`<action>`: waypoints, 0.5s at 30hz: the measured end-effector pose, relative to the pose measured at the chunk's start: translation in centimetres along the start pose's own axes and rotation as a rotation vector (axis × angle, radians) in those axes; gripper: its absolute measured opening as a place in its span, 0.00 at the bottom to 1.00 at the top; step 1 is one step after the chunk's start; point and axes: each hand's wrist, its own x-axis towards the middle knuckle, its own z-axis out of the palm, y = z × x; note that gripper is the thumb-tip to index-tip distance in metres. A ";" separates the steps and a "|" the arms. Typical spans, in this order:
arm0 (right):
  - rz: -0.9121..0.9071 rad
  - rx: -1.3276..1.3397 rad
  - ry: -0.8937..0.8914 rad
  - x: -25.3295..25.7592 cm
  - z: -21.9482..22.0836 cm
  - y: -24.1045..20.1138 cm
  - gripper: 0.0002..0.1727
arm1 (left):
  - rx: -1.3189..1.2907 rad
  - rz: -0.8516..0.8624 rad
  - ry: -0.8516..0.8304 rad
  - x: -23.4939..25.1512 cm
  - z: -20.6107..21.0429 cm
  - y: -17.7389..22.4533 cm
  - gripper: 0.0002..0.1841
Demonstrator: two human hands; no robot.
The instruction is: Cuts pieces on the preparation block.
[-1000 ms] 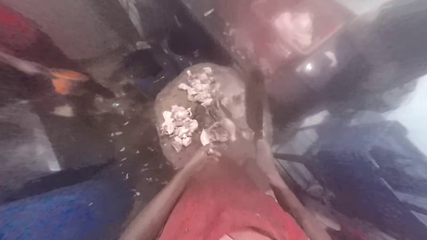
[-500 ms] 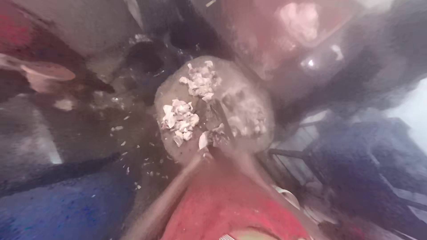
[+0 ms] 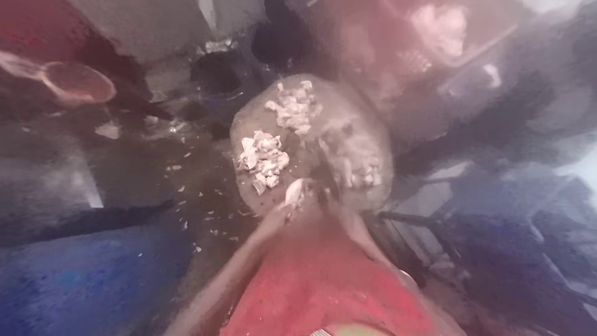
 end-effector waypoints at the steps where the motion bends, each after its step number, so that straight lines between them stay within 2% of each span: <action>1: -0.058 -0.023 0.020 -0.2 -0.8 -2.1 0.28 | -0.102 -0.040 0.029 1.3 0.7 -1.0 0.18; 3: -0.244 0.036 0.090 -1.4 -2.1 -6.8 0.29 | -0.087 -0.170 0.125 3.6 1.8 -2.8 0.19; 4: -0.379 0.129 0.132 -2.2 -2.5 -8.6 0.32 | -0.047 -0.211 0.158 4.5 2.1 -3.6 0.19; 6: -0.602 0.368 0.177 -3.8 -2.5 -11.8 0.42 | 0.029 -0.220 0.145 5.6 2.6 -4.4 0.19; 7: -0.637 0.470 0.196 -4.3 -1.6 -12.4 0.41 | 0.041 -0.222 0.103 6.1 2.6 -4.8 0.20; 8: -0.618 0.502 0.196 -4.4 -0.5 -11.9 0.37 | 0.045 -0.217 0.071 6.2 2.5 -5.2 0.20; 9: -0.571 0.415 0.175 -4.6 0.5 -10.6 0.34 | 0.050 -0.207 0.050 6.1 2.4 -5.6 0.21; 10: -0.487 0.269 0.107 -3.9 1.8 -8.3 0.36 | 0.044 -0.193 0.061 6.1 2.4 -5.7 0.20; 13: -0.063 -0.043 -0.119 0.8 6.3 -1.3 0.32 | -0.055 -0.271 0.140 5.2 2.6 -5.2 0.18; 15: 0.069 -0.075 -0.205 1.8 6.4 -0.9 0.36 | -0.079 -0.318 0.171 4.4 1.5 -5.4 0.19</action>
